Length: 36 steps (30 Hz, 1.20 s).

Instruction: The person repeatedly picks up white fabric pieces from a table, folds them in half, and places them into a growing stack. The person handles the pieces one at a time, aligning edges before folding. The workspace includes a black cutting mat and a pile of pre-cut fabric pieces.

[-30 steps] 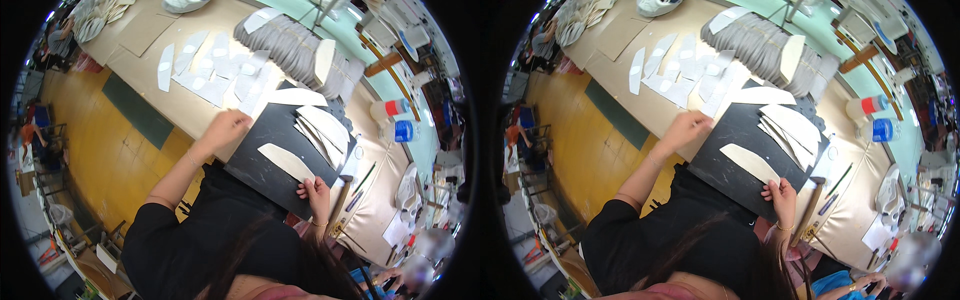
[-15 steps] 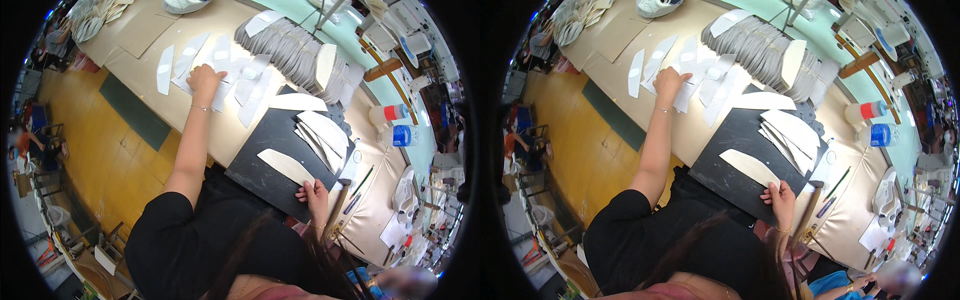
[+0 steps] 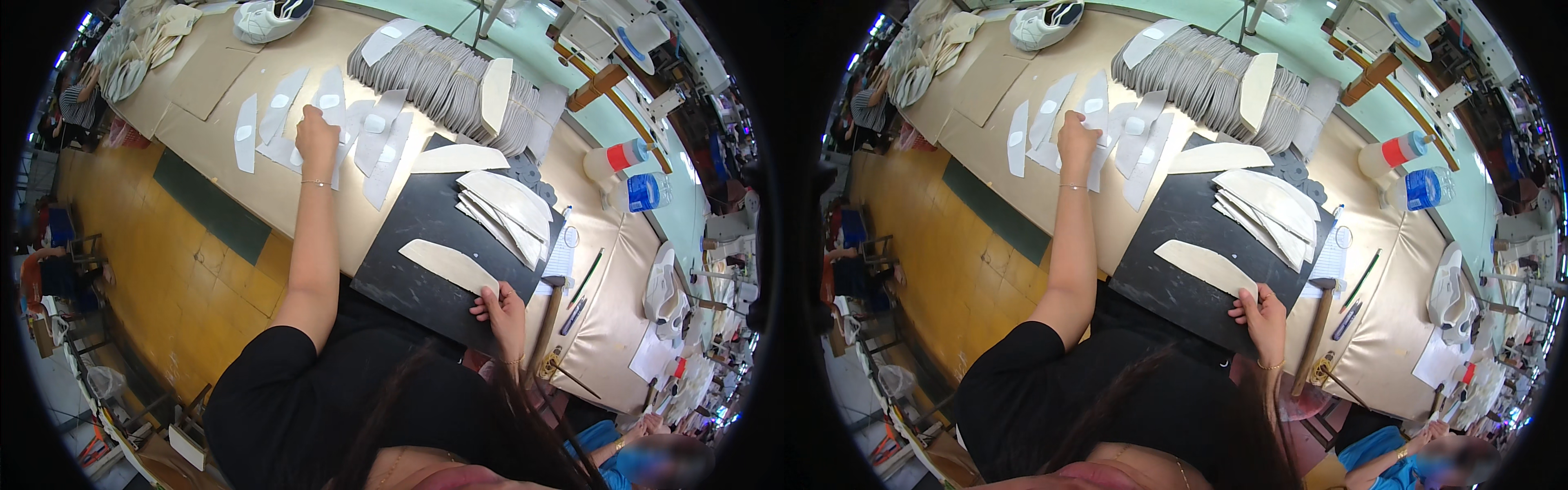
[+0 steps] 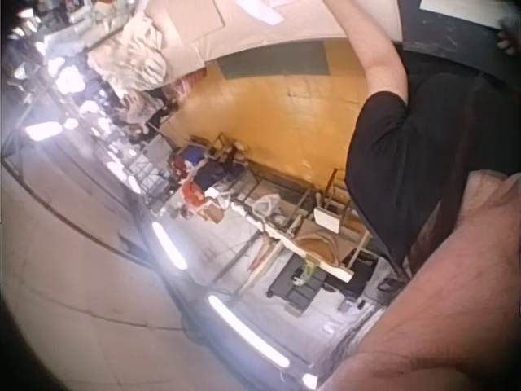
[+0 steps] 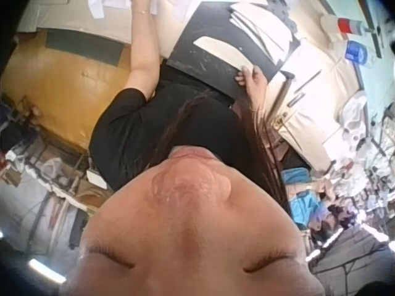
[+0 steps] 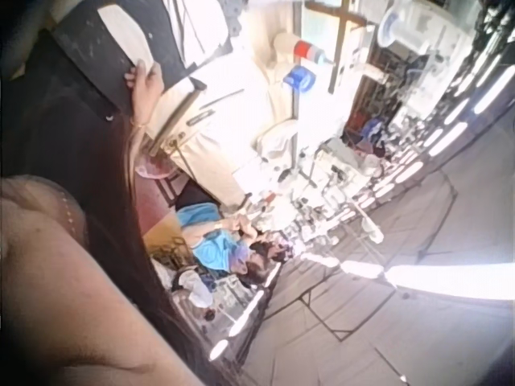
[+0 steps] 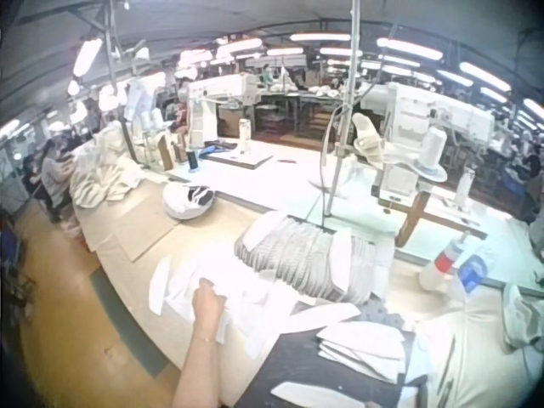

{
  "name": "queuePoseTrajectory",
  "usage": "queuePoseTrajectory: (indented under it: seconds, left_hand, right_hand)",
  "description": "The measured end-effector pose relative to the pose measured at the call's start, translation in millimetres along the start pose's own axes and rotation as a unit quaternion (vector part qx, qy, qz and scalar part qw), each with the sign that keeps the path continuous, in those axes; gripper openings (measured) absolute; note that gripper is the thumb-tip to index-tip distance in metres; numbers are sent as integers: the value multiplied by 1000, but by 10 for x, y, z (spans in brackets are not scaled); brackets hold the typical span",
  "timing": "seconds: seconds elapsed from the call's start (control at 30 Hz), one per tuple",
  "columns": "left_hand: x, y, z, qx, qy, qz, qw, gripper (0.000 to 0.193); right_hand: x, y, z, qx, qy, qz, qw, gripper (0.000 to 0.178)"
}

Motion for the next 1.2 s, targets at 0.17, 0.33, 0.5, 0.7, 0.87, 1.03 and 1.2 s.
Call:
queuePoseTrajectory:
  seconds: [0.17,0.33,0.5,0.7,0.87,1.03,1.2]
  left_hand:
    - [50,-15,-46,-55,32,-7,998,45]
    - [272,72,-316,-263,63,27,963,55]
    - [177,773,-932,-511,-93,122,846,55]
    - [-841,1705,-1364,-575,-372,315,657,53]
    - [-1477,1593,-924,-492,-535,273,630,47]
    - [-1753,937,-510,-156,-448,427,770,38]
    - [-1834,817,-613,-287,-573,116,759,28]
  right_hand:
    - [-12,10,-3,-4,1,-20,1000,25]
    - [-44,-11,39,6,6,-54,998,27]
    - [-162,-90,-34,48,18,-119,992,32]
    - [-743,-499,-215,-139,-59,-203,967,23]
    - [-1047,-622,-207,-230,-82,-223,944,18]
    - [-841,-149,-235,5,-53,-97,994,20]
    - [-534,250,-227,147,-32,-34,988,23]
Point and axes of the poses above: each hand's wrist, its own x-axis towards the middle knuckle, its own z-axis out of the palm, y = z × x, the point moved 1 cm from there along x, towards the middle knuckle, and after that the axes turned 13 degrees about z, right-handed, at the moved point
